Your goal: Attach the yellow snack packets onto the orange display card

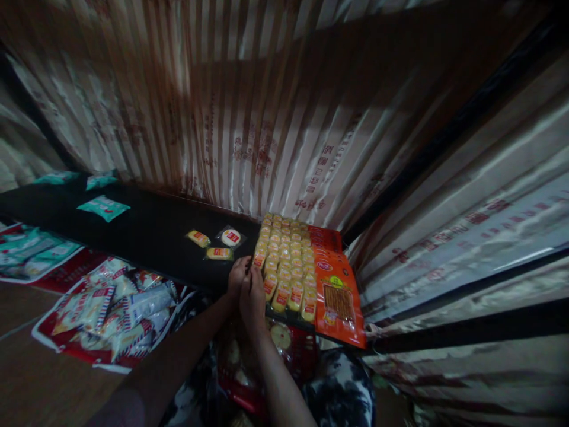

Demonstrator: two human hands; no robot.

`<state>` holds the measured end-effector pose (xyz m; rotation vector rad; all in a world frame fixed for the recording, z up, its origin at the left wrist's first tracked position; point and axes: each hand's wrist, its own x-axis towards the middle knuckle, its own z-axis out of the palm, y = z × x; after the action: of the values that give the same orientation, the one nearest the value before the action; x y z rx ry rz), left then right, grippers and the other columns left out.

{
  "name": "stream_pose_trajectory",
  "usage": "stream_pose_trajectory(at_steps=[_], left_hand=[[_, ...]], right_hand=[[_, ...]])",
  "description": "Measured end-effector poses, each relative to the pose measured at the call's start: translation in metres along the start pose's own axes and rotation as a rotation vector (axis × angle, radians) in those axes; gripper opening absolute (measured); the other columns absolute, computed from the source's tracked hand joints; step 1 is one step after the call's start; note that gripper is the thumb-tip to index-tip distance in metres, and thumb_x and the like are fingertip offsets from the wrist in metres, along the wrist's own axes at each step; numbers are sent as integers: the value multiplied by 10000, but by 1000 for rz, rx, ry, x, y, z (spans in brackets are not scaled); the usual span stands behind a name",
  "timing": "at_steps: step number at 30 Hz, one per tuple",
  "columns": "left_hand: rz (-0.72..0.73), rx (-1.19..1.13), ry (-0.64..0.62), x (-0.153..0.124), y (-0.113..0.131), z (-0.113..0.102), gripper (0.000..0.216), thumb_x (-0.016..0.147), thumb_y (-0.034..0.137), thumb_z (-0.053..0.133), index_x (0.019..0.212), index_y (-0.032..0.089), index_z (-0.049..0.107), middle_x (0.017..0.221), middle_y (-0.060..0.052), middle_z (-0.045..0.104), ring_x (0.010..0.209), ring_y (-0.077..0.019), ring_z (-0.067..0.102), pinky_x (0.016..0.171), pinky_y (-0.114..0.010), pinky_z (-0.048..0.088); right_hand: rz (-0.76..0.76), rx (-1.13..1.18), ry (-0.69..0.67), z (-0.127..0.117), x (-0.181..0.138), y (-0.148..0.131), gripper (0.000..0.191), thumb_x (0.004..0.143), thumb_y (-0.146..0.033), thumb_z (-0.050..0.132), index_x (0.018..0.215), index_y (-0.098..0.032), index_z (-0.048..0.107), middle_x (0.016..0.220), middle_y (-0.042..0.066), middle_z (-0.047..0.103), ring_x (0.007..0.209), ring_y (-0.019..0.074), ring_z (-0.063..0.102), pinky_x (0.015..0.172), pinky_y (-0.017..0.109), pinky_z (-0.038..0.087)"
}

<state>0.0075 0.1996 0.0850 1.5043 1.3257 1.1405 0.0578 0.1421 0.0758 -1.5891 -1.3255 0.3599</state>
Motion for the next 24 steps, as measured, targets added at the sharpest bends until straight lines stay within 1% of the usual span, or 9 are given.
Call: stream_pose_trajectory(at_steps=[4,8,12,15,17,20,22,24], left_hand=[[39,99,-33,-15,-3,-3,256,734,126,487,937,198,624,984,-55,646,1006,-194,572,975,-322,422],[57,176,-29,-37,1,-11,276,754,112,439,965,156,612,1004,-89,633,994,-195,573,952,-316,430],[107,141,-68,-62,9,-24,251,752,107,425,904,179,611,950,-63,635,950,-182,575,915,-309,448],[96,62,-56,-87,8,-29,235,746,108,410,860,186,601,887,-49,630,894,-175,580,864,-297,470],[54,35,-52,-105,-1,-28,239,739,104,405,862,176,596,861,-49,630,852,-173,583,833,-297,481],[-48,106,-83,-128,-23,-20,234,728,84,410,833,178,597,874,-41,647,839,-167,586,841,-303,476],[-173,192,-138,-140,-41,-13,277,746,61,375,856,169,605,906,-49,663,858,-163,596,876,-312,466],[-303,281,-260,-149,-57,-7,313,780,52,348,895,152,621,964,-69,674,923,-158,602,925,-300,442]], right_hand=[[30,26,-24,-5,-9,-7,479,862,-303,299,1220,-97,543,1257,162,557,1181,227,494,1016,411,368],[29,51,-57,-13,-26,-15,471,867,-326,302,1172,-77,561,1219,178,577,1149,223,519,1004,390,383],[31,90,-91,-29,-46,-25,414,869,-337,360,1169,-130,557,1179,138,605,1081,198,561,946,356,429],[33,110,-168,-43,-62,-25,372,864,-334,409,1139,-147,575,1102,118,639,979,186,600,878,332,465],[42,123,-219,-48,-74,-19,353,857,-332,433,1114,-152,594,1085,111,650,973,186,604,875,326,465],[80,114,-258,-48,-93,-1,357,840,-339,449,1078,-136,623,1088,116,660,1019,199,598,919,334,444],[157,82,-298,-45,-106,16,367,845,-341,429,1078,-144,633,1088,107,668,1003,196,609,915,328,445],[250,30,-380,-42,-118,36,362,850,-327,409,1068,-163,647,1067,90,681,988,191,618,907,313,444]])
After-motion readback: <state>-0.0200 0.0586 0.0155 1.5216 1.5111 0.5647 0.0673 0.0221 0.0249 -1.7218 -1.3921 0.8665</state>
